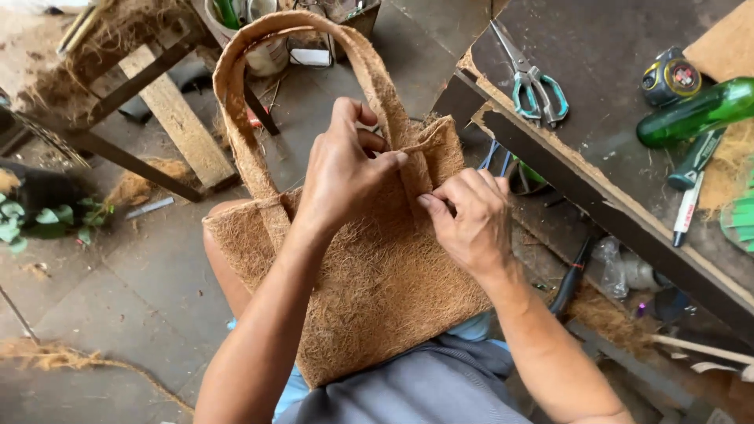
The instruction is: Attaching and aligning handles to a bag made of natural coconut fiber
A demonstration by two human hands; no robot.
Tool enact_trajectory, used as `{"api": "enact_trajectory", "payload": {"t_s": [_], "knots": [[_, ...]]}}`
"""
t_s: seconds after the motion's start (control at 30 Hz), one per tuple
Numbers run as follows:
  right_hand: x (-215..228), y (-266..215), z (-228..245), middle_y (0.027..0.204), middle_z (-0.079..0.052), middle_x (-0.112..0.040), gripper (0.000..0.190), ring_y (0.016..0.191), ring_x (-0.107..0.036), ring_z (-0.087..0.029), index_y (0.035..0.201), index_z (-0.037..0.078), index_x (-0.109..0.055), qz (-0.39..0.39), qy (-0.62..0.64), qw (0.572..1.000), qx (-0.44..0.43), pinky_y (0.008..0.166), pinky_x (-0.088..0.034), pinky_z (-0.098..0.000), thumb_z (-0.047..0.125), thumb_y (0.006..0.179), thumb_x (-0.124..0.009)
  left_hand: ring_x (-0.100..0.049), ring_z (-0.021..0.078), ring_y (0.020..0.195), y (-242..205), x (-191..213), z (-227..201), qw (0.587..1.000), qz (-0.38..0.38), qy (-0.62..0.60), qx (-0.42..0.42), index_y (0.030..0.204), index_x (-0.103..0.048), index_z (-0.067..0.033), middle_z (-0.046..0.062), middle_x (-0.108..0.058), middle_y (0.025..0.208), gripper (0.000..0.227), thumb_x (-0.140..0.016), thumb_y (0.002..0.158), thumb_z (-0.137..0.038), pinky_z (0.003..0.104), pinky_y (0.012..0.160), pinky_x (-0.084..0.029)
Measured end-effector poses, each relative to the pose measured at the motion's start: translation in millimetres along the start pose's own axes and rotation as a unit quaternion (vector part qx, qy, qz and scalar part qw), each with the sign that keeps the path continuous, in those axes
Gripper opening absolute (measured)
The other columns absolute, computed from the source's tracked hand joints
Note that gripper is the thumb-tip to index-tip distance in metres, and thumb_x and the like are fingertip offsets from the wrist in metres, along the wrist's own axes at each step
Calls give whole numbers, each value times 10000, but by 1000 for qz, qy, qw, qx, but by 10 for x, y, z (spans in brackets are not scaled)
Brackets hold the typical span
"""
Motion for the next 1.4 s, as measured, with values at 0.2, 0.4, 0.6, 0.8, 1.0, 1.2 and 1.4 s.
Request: {"api": "enact_trajectory", "payload": {"t_s": [0.2, 0.4, 0.6, 0.8, 1.0, 1.2, 1.4], "knots": [[377, 374, -7, 1032, -121, -576, 502, 1038, -609, -313, 1065, 56, -615, -66, 117, 989, 63, 914, -467, -425, 486, 863, -776, -745, 333, 760, -87, 99, -235, 1000, -10, 11, -21, 1130, -440, -94, 143, -762, 824, 435, -756, 830, -103, 400, 727, -562], [375, 459, 87, 1432, -338, -429, 901, 1350, -389, -518, 1488, -29, -278, 169, 234, 947, -143, 1123, -319, -619, 358, 841, -772, -754, 356, 775, -134, 57, -416, 999, 14, -9, -45, 1125, -440, -84, 178, -766, 829, 389, -735, 872, -92, 426, 711, -583], [386, 346, 6, 1324, -320, -523, 839, 1207, -553, -457, 1486, 5, -288, 112, 218, 963, -116, 1056, -423, -555, 355, 877, -746, -749, 325, 789, -142, -21, -322, 999, 13, 24, -39, 1118, -424, -133, 93, -768, 809, 448, -755, 816, -142, 414, 758, -555], [940, 1275, 117, 1325, -434, -462, 968, 1197, -545, -446, 1480, -136, -71, 128, 295, 947, -15, 1017, -496, -467, 441, 890, -577, -775, 265, 686, -221, -141, -616, 994, -4, 30, -103, 983, -431, -10, 183, -747, 884, 345, -692, 773, 73, 290, 541, -688], [973, 2428, 815, 1473, -419, -324, 1032, 1290, -445, -548, 1423, -193, -288, 384, 232, 888, 98, 1014, -423, -587, 554, 765, -563, -678, 318, 484, -324, -163, -990, 970, -24, 120, -212, 999, -369, -17, 160, -709, 707, 374, -687, 803, 13, 408, 368, -547], [1060, 2727, 1298, 938, -273, -692, 729, 719, -684, -314, 1421, -66, -462, 477, 263, 837, 50, 662, -581, -345, -21, 712, -622, -639, 452, 648, -269, 135, -1046, 943, -82, 155, -284, 1033, -422, -27, 196, -634, 641, 275, -588, 813, -23, 530, 576, -424], [785, 2264, 1085, 974, -140, -664, 652, 752, -597, -173, 1274, -78, -577, 486, 298, 819, -61, 629, -465, -250, -65, 635, -709, -628, 335, 1084, -311, 351, -697, 958, -52, 157, -235, 1246, -502, -24, 162, -661, 1145, 616, -719, 675, -103, 452, 936, -420]]}}
Point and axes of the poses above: each hand's wrist, its own y-axis towards the middle knuckle, its own x-axis out of the back of the hand, z = x × y, the point moved 3 cm from there along y, towards the middle knuckle
